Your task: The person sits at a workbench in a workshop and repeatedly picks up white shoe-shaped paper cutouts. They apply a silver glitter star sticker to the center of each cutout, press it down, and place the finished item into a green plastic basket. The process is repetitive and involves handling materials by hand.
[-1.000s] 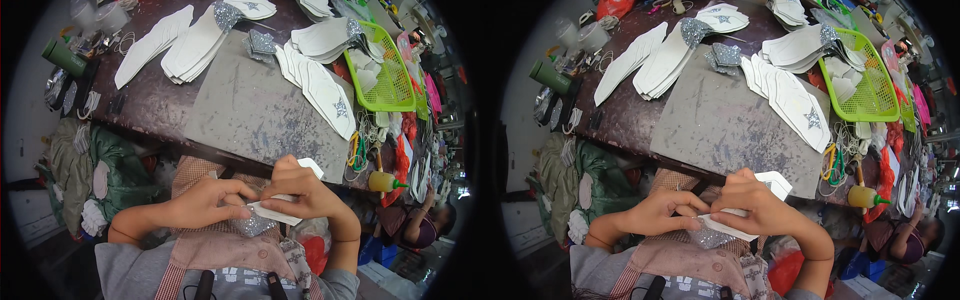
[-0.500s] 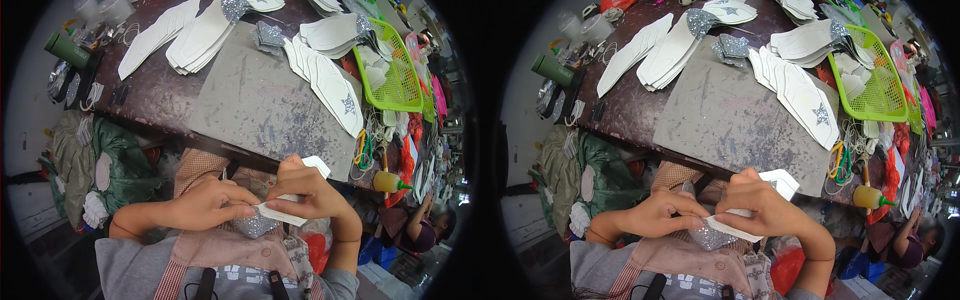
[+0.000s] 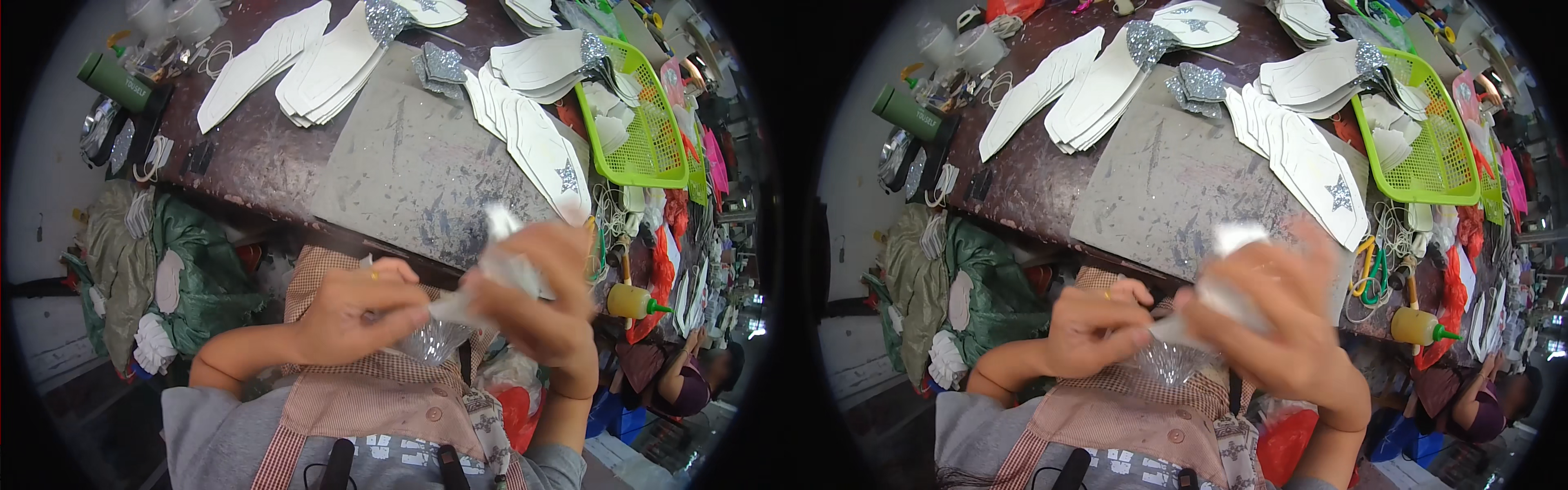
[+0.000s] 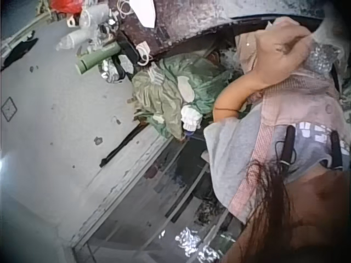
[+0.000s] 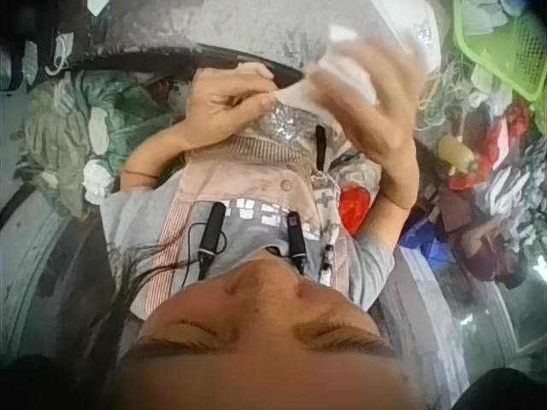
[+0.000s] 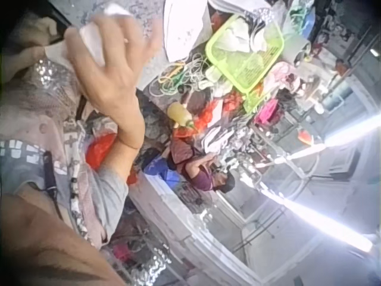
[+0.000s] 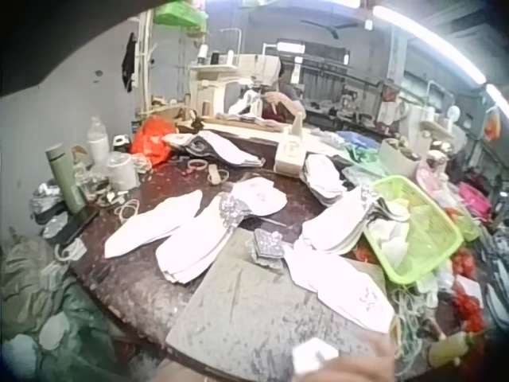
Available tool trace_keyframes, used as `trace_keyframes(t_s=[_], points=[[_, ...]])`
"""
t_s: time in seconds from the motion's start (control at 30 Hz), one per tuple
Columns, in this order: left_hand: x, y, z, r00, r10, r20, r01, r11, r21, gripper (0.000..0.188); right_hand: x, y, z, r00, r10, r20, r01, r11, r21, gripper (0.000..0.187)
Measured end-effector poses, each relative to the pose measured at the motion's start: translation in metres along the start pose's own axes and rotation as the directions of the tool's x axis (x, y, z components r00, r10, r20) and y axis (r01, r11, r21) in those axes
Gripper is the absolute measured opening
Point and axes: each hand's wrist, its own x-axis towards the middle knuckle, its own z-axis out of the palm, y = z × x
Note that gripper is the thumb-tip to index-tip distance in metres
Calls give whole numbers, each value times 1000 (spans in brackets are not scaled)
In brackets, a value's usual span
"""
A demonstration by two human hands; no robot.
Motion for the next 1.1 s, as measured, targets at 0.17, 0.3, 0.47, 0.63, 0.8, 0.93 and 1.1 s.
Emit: trace_keyframes(t_s=[0.17,0.3,0.47,0.63,0.8,0.93,1.1], points=[[-13,-28,22,816,-503,-285,256,757,-602,18,-57,6,23,809,536,-241,-428,818,383,34],[-32,-37,33,787,-571,-233,321,702,-636,20,-85,-23,93,547,694,469,-539,-138,831,42],[-41,-15,19,811,-572,-123,451,745,-492,34,-72,-33,92,567,668,481,-560,-115,820,34],[-35,4,8,764,-642,-56,576,719,-388,42,-80,-38,85,642,636,427,-660,175,731,24],[-37,1,8,767,-642,-14,608,734,-302,42,-78,-40,83,693,656,300,-620,328,713,17],[-43,-7,13,799,-601,-20,562,759,-329,41,-73,-39,82,689,649,323,-598,256,760,15],[-43,-13,14,861,-508,-15,488,836,-249,46,-75,-41,82,613,644,457,-591,-10,807,16]])
